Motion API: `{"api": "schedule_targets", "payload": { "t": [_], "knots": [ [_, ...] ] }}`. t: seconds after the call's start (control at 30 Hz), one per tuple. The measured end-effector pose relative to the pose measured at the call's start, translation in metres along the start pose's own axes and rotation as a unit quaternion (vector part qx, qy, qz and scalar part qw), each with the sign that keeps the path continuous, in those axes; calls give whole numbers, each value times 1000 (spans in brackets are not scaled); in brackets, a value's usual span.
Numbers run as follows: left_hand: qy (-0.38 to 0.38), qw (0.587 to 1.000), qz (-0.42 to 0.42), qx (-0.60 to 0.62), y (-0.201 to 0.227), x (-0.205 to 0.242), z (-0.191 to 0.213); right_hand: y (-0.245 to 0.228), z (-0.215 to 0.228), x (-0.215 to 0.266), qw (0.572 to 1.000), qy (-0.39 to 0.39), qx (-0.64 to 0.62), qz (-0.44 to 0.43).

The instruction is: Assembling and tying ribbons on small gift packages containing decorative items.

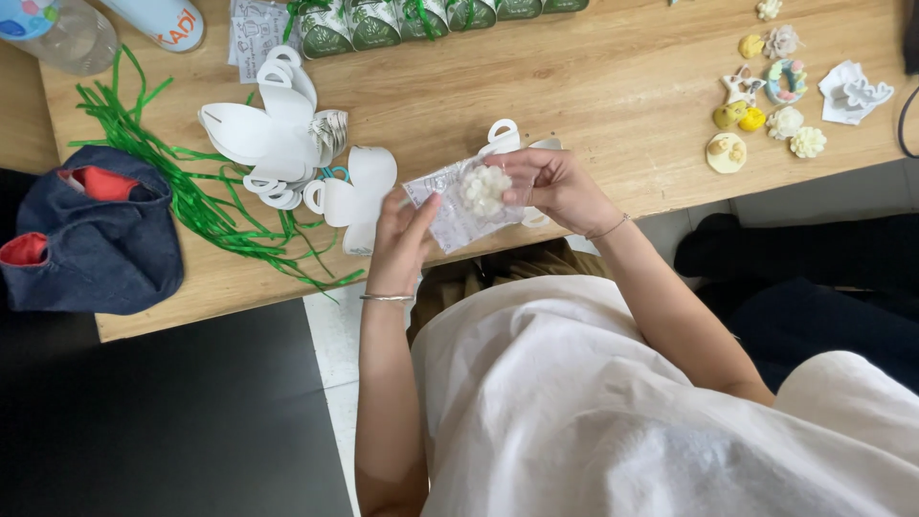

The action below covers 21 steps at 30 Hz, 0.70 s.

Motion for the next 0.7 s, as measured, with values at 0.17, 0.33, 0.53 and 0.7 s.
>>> {"api": "schedule_targets", "payload": {
  "t": [0.17,0.33,0.53,0.7],
  "knots": [
    [-69,995,-38,59,-21,-3,-22,22,13,-4,993,65,100,23],
    [-53,993,-65,88,-22,-4,-36,30,38,1,977,147,142,60],
    [-48,990,-59,121,-22,-4,-46,-30,-6,14,989,90,68,92],
    [-43,994,-58,86,-30,-6,-50,-21,-14,22,984,-24,169,51]
  ]
}}
Point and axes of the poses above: each hand's wrist, its own x-axis away from the middle knuckle, its own z-axis out of the back of the hand, y = z × x, the point moved 8 cm from there along -x, towards the middle knuckle, and after that the axes turned 3 degrees about x, right-handed, at the moved point
